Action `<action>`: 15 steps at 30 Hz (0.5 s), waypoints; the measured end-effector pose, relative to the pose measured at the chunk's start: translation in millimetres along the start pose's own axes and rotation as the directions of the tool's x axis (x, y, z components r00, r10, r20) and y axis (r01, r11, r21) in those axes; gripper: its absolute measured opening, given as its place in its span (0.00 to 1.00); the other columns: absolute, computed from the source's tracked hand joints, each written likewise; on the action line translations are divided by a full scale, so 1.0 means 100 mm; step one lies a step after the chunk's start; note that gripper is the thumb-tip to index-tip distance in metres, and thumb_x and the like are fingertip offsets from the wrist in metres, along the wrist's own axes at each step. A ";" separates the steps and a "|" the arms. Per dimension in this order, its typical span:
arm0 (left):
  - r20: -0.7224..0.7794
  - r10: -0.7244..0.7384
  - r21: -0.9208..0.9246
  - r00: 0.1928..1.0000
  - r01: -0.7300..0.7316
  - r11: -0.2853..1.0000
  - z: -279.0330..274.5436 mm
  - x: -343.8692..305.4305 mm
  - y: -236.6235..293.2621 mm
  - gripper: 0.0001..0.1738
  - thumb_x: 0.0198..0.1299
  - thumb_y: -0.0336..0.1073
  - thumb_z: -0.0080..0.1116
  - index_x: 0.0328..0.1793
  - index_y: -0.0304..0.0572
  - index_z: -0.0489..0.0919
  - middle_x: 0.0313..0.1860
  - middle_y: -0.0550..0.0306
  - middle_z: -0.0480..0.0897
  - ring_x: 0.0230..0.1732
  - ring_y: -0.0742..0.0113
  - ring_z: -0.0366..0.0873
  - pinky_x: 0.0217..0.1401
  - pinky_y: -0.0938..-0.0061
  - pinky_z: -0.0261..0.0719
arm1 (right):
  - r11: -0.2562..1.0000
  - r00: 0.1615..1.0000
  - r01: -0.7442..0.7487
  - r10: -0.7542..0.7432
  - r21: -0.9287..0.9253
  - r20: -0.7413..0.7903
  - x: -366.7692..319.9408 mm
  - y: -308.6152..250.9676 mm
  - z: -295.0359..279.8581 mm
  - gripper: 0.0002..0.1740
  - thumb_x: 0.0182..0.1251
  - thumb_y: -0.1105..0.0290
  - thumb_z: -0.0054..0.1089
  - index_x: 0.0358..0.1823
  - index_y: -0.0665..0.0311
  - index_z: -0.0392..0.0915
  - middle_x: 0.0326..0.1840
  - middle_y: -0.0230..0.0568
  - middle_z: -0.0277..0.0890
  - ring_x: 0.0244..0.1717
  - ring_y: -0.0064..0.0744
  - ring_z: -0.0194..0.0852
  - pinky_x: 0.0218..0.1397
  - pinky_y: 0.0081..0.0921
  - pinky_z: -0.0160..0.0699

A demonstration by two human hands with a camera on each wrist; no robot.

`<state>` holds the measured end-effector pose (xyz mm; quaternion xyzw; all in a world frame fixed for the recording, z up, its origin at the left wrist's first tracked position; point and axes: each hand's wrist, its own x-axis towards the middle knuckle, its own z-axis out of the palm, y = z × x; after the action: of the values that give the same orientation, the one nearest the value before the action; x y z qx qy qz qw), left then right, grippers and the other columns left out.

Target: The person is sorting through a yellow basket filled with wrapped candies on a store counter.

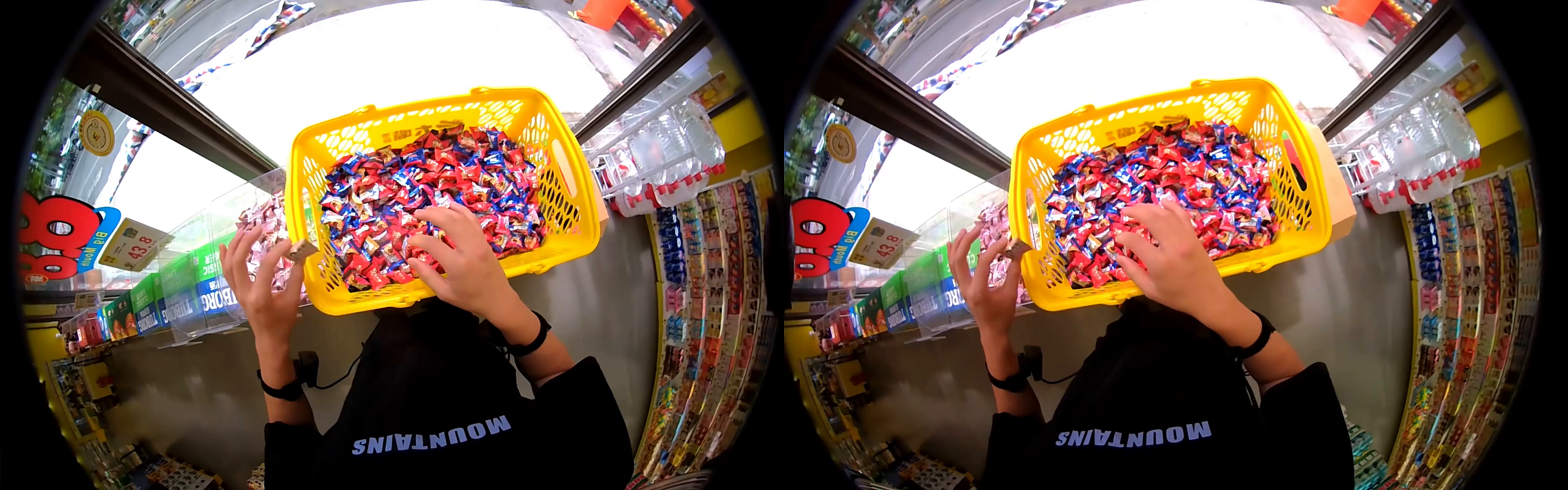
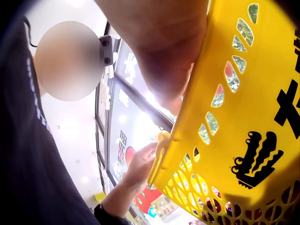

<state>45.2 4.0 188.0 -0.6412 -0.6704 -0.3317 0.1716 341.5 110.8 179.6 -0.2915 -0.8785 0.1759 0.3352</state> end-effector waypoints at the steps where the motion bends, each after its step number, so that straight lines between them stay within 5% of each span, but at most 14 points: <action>1: -0.013 -0.044 0.042 0.999 0.045 0.998 -0.05 -0.04 -0.13 0.21 0.53 0.28 0.82 0.55 0.51 0.91 0.71 0.52 0.81 0.78 0.45 0.74 0.84 0.45 0.67 | 0.999 1.000 0.010 -0.010 -0.033 0.007 0.01 -0.02 0.01 0.16 0.67 0.67 0.75 0.53 0.60 0.83 0.68 0.47 0.77 0.70 0.49 0.77 0.84 0.61 0.63; 5: 0.026 -0.286 0.029 0.958 0.285 0.958 0.10 -0.43 -0.64 0.21 0.53 0.29 0.80 0.54 0.49 0.90 0.71 0.52 0.80 0.77 0.43 0.73 0.81 0.49 0.69 | 0.999 1.000 0.000 0.000 -0.045 0.013 0.04 -0.04 0.01 0.13 0.66 0.69 0.75 0.50 0.60 0.84 0.68 0.47 0.78 0.71 0.51 0.77 0.82 0.58 0.68; 15: 0.261 -0.288 0.144 0.921 0.258 0.955 0.73 -1.16 -1.08 0.27 0.50 0.40 0.84 0.58 0.55 0.88 0.73 0.49 0.78 0.78 0.42 0.70 0.83 0.42 0.63 | 0.996 1.000 -0.005 0.007 -0.088 0.025 0.03 -0.03 0.04 0.12 0.66 0.69 0.75 0.48 0.60 0.85 0.66 0.48 0.79 0.70 0.51 0.77 0.82 0.58 0.68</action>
<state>-31.6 -29.1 35.2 -0.5715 -0.7876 -0.2221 0.0613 335.9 109.9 179.5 -0.3063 -0.8886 0.1417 0.3106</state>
